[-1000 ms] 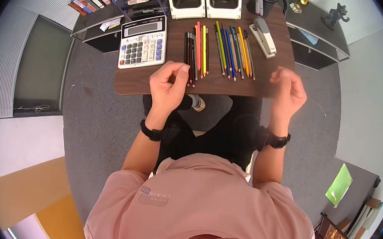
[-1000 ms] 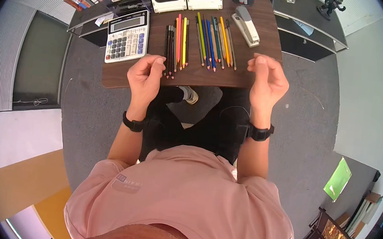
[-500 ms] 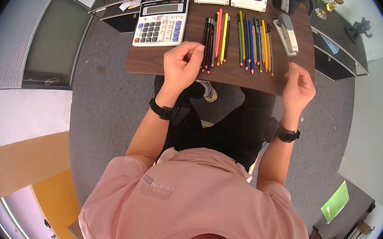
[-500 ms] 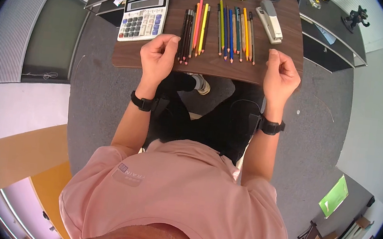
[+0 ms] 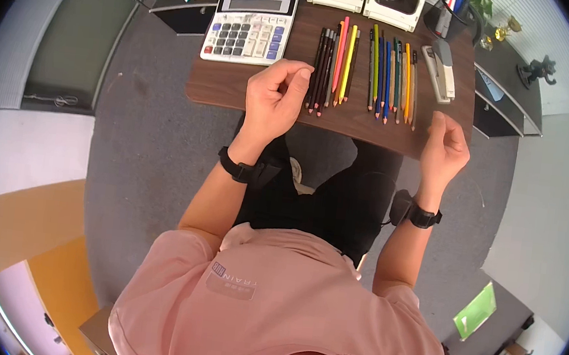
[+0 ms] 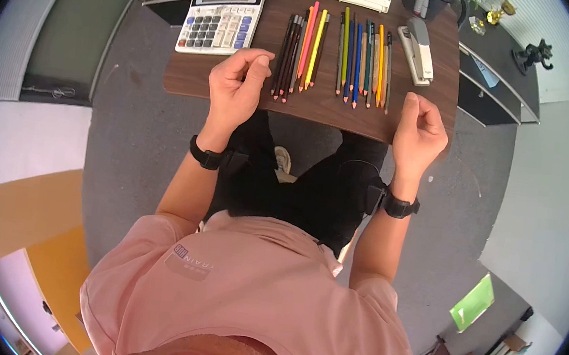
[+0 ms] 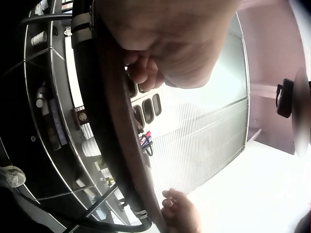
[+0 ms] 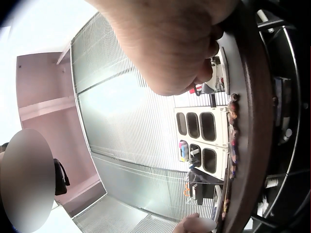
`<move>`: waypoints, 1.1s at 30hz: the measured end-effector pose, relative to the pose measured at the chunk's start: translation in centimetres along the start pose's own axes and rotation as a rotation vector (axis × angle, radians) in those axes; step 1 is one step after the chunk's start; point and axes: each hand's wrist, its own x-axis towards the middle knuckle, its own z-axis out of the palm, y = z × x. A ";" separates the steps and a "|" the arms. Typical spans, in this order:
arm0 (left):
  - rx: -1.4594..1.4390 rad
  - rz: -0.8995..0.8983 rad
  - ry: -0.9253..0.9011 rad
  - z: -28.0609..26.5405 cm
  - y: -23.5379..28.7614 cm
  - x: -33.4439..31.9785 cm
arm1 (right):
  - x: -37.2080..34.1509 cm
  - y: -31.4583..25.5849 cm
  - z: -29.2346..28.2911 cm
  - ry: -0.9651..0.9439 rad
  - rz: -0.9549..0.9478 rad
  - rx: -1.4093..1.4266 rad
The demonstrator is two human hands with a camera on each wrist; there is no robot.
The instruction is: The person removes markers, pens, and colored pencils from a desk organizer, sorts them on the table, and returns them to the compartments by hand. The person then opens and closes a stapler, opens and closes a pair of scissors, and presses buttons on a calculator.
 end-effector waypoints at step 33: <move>0.199 0.054 -0.056 0.7 0.5 0.0 | -0.4 -6.0 8.7 -0.702 -0.853 -0.729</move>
